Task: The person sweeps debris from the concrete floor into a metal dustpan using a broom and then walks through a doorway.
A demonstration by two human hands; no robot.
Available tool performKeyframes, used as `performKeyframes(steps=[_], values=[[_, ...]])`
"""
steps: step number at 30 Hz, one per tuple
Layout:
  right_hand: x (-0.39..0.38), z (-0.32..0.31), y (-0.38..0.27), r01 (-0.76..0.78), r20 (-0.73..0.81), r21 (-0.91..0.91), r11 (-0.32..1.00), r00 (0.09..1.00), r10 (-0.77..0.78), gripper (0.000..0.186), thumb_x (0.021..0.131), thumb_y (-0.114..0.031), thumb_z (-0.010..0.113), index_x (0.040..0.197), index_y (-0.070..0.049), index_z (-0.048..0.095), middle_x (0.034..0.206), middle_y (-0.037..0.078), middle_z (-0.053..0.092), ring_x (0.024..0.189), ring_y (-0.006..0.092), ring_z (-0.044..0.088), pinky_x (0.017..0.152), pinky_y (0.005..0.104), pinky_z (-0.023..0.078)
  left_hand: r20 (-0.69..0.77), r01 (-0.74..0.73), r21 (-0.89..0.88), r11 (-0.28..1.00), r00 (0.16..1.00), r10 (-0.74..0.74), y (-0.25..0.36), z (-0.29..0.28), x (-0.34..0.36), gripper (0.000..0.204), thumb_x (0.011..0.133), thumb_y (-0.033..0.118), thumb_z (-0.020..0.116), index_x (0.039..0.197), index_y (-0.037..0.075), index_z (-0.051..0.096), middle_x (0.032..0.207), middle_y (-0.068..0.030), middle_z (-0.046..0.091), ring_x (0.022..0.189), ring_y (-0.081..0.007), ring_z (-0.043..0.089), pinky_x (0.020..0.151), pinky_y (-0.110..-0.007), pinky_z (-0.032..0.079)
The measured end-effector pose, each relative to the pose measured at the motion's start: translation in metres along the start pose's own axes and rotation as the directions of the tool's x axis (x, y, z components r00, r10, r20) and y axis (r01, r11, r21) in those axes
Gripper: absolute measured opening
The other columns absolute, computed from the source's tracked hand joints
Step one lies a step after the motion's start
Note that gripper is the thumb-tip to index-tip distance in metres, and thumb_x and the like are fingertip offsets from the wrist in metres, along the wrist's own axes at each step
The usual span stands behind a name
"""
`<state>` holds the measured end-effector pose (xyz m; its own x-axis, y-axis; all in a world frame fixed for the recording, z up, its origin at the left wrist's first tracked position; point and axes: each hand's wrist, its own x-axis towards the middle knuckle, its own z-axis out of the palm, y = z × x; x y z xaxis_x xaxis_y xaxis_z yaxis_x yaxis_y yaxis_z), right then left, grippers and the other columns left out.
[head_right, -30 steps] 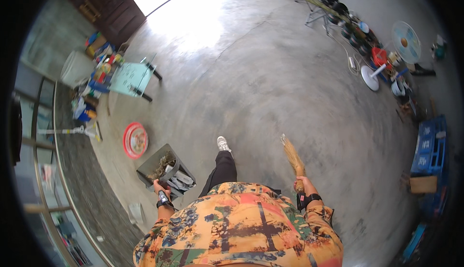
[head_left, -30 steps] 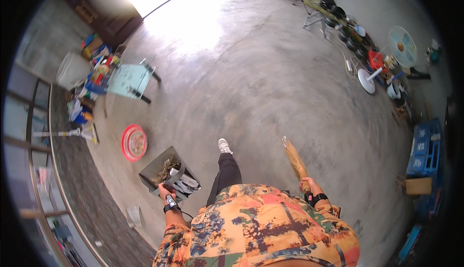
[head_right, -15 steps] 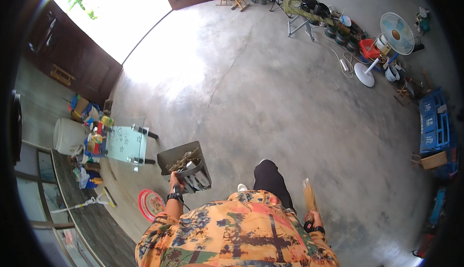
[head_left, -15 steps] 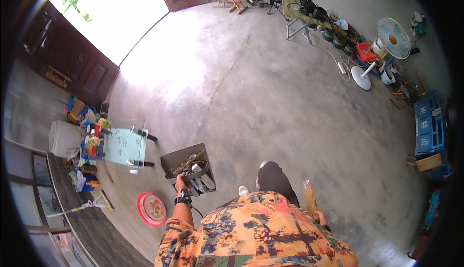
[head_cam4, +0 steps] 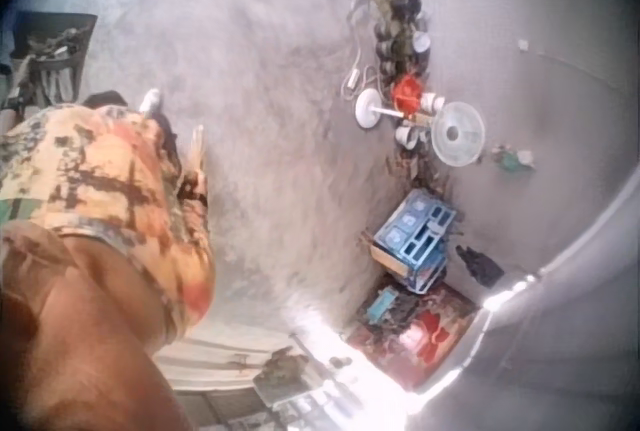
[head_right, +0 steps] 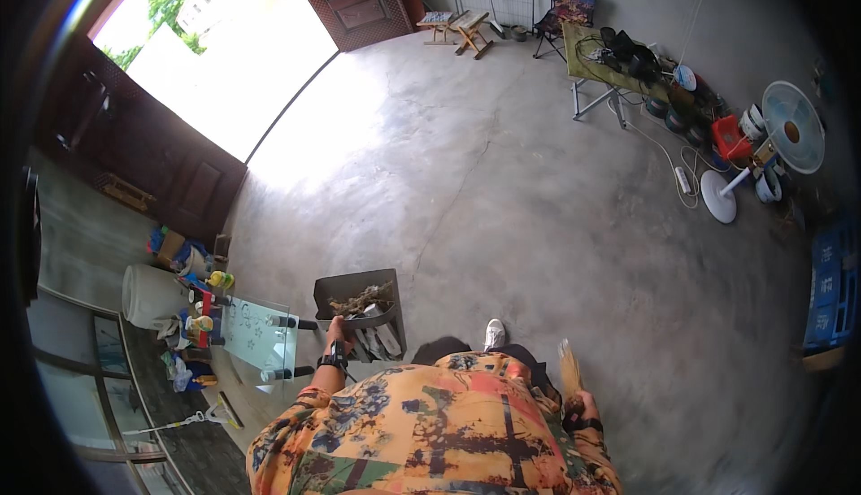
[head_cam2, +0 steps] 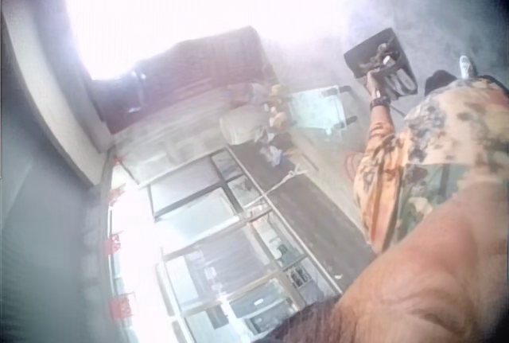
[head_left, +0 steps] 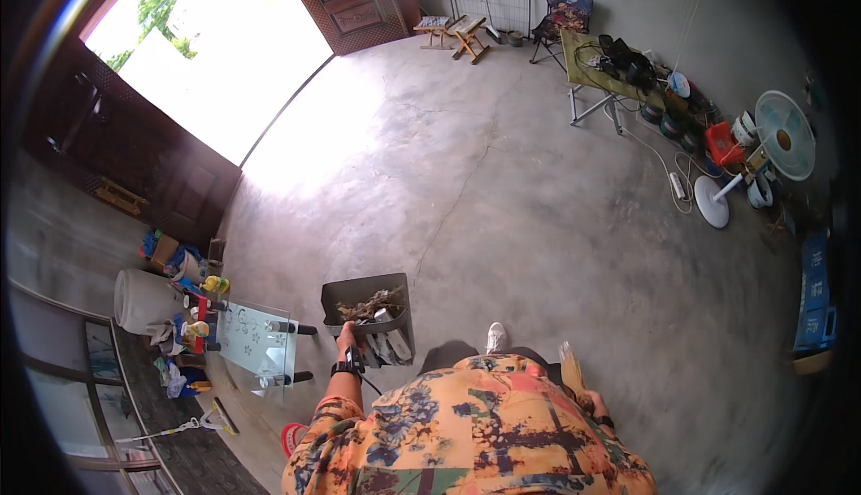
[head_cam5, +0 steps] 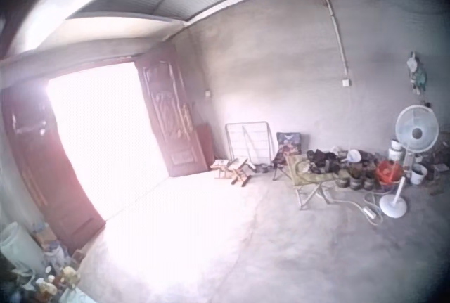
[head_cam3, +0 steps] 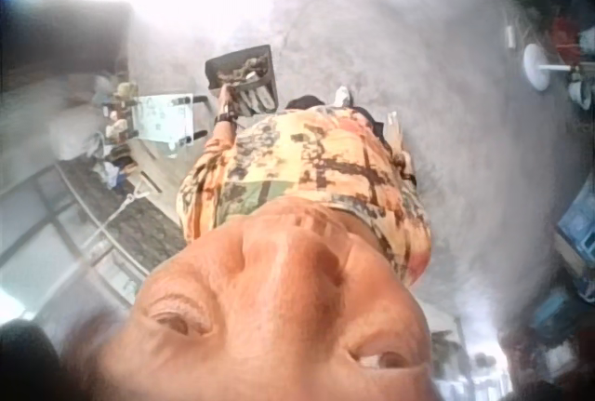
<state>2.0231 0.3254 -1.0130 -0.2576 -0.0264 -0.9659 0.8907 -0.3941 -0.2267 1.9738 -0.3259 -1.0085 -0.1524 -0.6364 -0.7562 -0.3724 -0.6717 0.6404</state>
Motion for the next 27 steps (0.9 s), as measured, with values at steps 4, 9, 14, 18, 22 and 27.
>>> performKeyframes(steps=[4,9,14,18,22,27], values=[[0.049,0.059,-0.122,-0.065,0.046,0.005,0.998,0.997,0.064,0.027,0.079,-0.025,0.048,0.065,-0.003,0.053,0.055,0.007,0.054,0.045,0.0190,0.050,0.044,0.0302,0.041,-0.038,-0.025,-0.023,0.999,0.999,0.024,0.041,0.059,0.022,0.026,0.066,0.031,0.060,0.074,0.007,0.053,0.062,-0.0039,0.052,0.049,-0.0165,0.050,0.035,-0.029,0.036],[0.089,0.183,-0.263,-0.010,-0.008,0.031,0.999,1.000,0.011,0.021,0.075,-0.021,0.054,0.079,-0.005,0.042,0.060,0.008,0.050,0.049,0.0182,0.052,0.044,0.0286,0.045,-0.061,0.055,0.094,0.994,0.997,-0.049,0.106,0.131,0.075,0.017,0.068,0.029,0.061,0.069,0.016,0.051,0.057,0.0024,0.047,0.050,-0.0126,0.047,0.040,-0.028,0.034],[0.115,0.300,-0.353,0.066,0.034,-0.030,0.997,0.997,-0.065,0.020,0.075,-0.021,0.054,0.080,-0.005,0.043,0.058,0.006,0.050,0.047,0.0190,0.052,0.044,0.0286,0.045,-0.182,0.051,0.140,0.989,0.983,-0.025,0.176,0.224,0.159,0.024,0.065,0.032,0.060,0.070,0.010,0.053,0.061,-0.0029,0.049,0.050,-0.0167,0.047,0.041,-0.031,0.036],[0.149,0.350,-0.407,-0.006,0.044,0.043,0.999,0.999,0.004,0.019,0.076,-0.021,0.053,0.079,-0.004,0.044,0.058,0.007,0.051,0.048,0.0198,0.051,0.046,0.0293,0.045,-0.078,0.009,0.173,0.985,0.997,0.005,0.251,0.311,0.190,0.026,0.066,0.033,0.059,0.071,0.008,0.053,0.059,-0.0034,0.048,0.048,-0.0164,0.045,0.040,-0.030,0.035],[0.168,0.396,-0.438,-0.104,0.044,0.082,0.991,0.994,0.100,0.021,0.075,-0.024,0.054,0.074,-0.005,0.045,0.057,0.006,0.051,0.047,0.0183,0.051,0.045,0.0285,0.044,-0.010,0.015,0.161,0.987,1.000,-0.013,0.321,0.407,0.224,0.023,0.068,0.030,0.060,0.077,0.012,0.051,0.064,-0.0009,0.047,0.054,-0.0146,0.045,0.042,-0.028,0.035],[0.105,0.544,-0.507,0.026,-0.272,-0.217,0.976,0.958,-0.086,0.018,0.075,-0.026,0.053,0.067,-0.010,0.051,0.057,0.003,0.051,0.045,0.0159,0.047,0.040,0.0282,0.036,0.095,-0.043,0.171,0.984,0.995,0.027,0.408,0.533,0.280,0.031,0.068,0.038,0.064,0.083,0.013,0.052,0.077,-0.0012,0.049,0.070,-0.0153,0.047,0.052,-0.030,0.039]])
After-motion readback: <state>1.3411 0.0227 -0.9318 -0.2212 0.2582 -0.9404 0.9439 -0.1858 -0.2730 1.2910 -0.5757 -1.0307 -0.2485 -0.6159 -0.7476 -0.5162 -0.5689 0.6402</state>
